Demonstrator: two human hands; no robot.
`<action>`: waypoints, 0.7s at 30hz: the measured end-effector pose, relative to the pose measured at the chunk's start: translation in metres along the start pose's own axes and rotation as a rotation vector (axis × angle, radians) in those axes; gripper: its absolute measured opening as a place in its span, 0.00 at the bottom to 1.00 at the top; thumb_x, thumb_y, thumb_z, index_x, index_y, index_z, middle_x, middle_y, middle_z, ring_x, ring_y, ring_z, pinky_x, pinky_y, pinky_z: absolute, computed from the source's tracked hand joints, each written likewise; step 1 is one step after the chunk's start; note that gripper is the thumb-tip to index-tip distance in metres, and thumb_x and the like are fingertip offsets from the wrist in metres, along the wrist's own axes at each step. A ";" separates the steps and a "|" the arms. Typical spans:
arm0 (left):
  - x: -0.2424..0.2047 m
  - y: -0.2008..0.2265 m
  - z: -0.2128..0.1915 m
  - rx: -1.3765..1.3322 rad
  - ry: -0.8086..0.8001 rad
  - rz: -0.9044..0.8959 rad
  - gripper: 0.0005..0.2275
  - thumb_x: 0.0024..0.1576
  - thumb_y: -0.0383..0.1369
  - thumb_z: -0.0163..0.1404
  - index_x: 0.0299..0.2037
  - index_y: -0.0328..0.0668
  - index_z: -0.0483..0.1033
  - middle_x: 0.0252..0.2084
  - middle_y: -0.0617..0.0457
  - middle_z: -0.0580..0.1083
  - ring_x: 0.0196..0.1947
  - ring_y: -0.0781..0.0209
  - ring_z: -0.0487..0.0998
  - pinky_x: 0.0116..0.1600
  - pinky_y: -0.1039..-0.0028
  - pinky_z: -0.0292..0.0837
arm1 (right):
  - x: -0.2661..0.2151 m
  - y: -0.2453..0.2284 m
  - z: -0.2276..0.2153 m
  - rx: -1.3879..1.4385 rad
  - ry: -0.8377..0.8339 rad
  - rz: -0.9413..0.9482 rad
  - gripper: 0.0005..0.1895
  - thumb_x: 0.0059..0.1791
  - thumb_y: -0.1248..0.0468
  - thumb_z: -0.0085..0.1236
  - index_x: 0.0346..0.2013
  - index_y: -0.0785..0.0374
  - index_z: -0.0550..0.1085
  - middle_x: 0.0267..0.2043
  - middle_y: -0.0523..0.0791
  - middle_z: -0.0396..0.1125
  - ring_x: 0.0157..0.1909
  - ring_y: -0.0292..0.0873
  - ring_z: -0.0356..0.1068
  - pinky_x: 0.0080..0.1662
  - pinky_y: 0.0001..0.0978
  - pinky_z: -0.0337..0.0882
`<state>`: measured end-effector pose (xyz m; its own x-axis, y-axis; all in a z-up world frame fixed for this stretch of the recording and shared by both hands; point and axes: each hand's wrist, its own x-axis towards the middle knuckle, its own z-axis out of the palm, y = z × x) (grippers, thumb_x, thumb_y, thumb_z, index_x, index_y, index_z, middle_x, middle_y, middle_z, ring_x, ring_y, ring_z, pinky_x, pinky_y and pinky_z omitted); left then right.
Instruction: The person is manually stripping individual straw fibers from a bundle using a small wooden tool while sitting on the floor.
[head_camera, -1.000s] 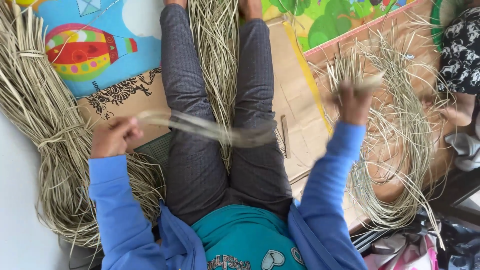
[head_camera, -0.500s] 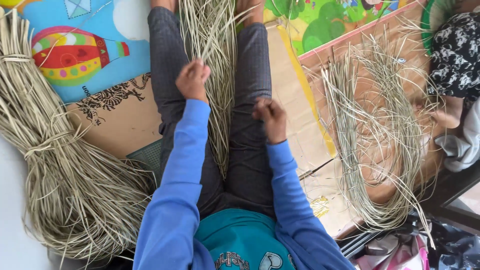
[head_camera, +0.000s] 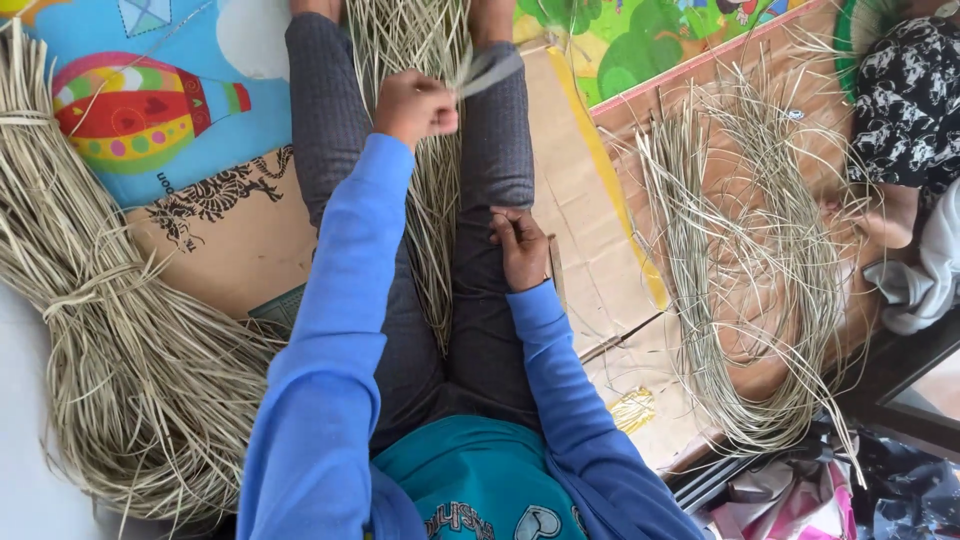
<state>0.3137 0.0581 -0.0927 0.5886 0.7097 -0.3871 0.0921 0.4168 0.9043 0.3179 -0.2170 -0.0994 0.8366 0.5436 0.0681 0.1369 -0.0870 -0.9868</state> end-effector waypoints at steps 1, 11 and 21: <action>0.022 -0.013 0.004 0.457 -0.112 0.050 0.07 0.43 0.30 0.62 0.31 0.48 0.80 0.27 0.55 0.78 0.26 0.58 0.83 0.38 0.57 0.87 | 0.000 0.001 0.000 0.005 -0.001 -0.012 0.07 0.53 0.72 0.57 0.44 0.68 0.80 0.30 0.49 0.74 0.28 0.37 0.73 0.36 0.30 0.77; -0.089 0.024 0.016 0.822 -0.356 0.038 0.08 0.52 0.28 0.57 0.38 0.31 0.78 0.20 0.42 0.77 0.19 0.54 0.82 0.31 0.64 0.82 | 0.007 -0.016 0.008 0.220 -0.324 0.098 0.26 0.62 0.52 0.38 0.53 0.69 0.77 0.39 0.55 0.76 0.37 0.45 0.78 0.45 0.43 0.80; -0.350 0.099 0.035 0.395 -0.497 0.946 0.04 0.56 0.24 0.57 0.33 0.39 0.74 0.36 0.45 0.77 0.34 0.47 0.80 0.38 0.63 0.76 | -0.057 -0.215 -0.136 1.234 -0.101 -0.038 0.13 0.59 0.66 0.47 0.54 0.56 0.77 0.33 0.40 0.69 0.34 0.41 0.62 0.34 0.27 0.63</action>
<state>0.1448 -0.1687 0.1387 0.8016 0.3041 0.5147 -0.3629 -0.4367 0.8232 0.3129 -0.3425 0.1284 0.7910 0.5952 0.1415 -0.4770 0.7448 -0.4666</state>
